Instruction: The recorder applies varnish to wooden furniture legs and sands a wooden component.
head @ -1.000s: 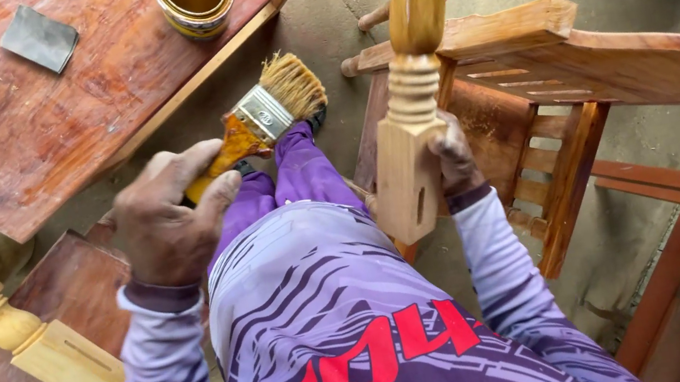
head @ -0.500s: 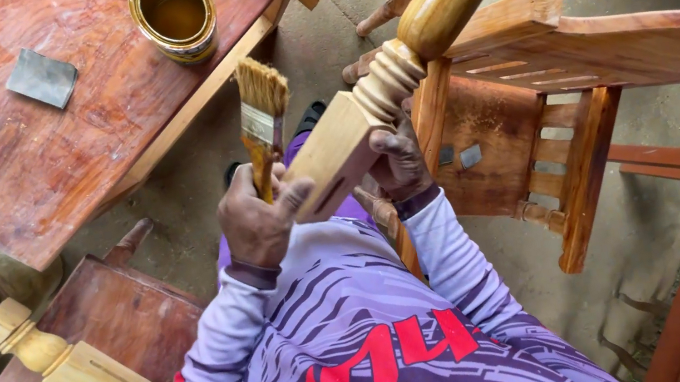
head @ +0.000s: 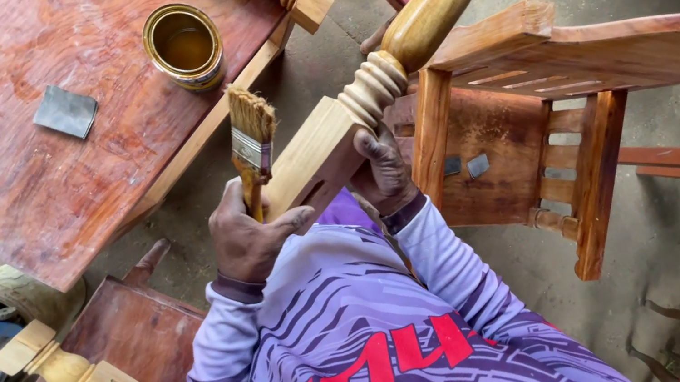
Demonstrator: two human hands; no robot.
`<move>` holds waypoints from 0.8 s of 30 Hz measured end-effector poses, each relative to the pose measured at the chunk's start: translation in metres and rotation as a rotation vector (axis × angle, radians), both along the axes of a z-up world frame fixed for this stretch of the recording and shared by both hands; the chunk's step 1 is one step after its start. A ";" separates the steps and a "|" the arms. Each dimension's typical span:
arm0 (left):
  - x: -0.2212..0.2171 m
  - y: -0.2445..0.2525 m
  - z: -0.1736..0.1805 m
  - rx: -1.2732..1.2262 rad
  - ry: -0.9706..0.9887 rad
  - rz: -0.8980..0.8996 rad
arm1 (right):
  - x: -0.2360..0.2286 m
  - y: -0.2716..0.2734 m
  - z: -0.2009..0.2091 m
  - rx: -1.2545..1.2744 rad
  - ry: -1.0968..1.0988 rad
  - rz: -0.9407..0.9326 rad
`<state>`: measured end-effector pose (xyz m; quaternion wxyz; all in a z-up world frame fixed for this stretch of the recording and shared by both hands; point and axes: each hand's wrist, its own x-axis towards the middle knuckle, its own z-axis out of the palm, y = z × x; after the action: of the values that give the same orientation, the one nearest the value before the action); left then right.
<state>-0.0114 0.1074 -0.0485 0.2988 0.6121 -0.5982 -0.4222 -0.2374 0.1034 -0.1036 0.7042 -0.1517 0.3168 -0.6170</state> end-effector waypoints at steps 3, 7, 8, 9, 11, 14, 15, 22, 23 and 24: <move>0.009 -0.003 -0.013 0.134 0.106 -0.058 | 0.002 0.000 -0.002 -0.059 0.075 -0.024; 0.031 0.001 -0.020 0.071 0.220 0.029 | -0.002 0.004 0.005 -0.115 0.161 0.035; 0.039 0.002 -0.022 0.070 0.242 0.022 | -0.004 0.008 0.005 -0.106 0.182 0.088; 0.046 0.000 -0.025 0.059 0.264 0.023 | -0.007 0.007 0.006 -0.105 0.202 0.150; 0.057 -0.005 -0.029 -0.030 0.255 -0.030 | -0.010 0.013 0.009 -0.032 0.408 0.231; 0.072 -0.007 -0.022 -0.111 0.219 -0.093 | -0.018 0.033 0.014 0.107 0.900 0.329; 0.074 -0.010 -0.018 -0.115 0.204 -0.101 | -0.024 0.039 0.015 0.164 1.195 0.336; 0.106 -0.033 0.022 0.140 0.085 -0.143 | -0.037 -0.013 0.145 -0.785 2.255 0.143; 0.111 -0.038 0.027 0.082 -0.004 -0.206 | -0.038 -0.028 0.148 -0.822 2.283 0.270; 0.116 -0.043 0.032 0.024 -0.093 -0.270 | -0.040 -0.043 0.151 -0.859 2.307 0.398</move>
<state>0.1047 0.0645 -0.0162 0.2038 0.5484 -0.6832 -0.4371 -0.2770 0.0607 0.0476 -0.0097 -0.8674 0.4938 -0.0603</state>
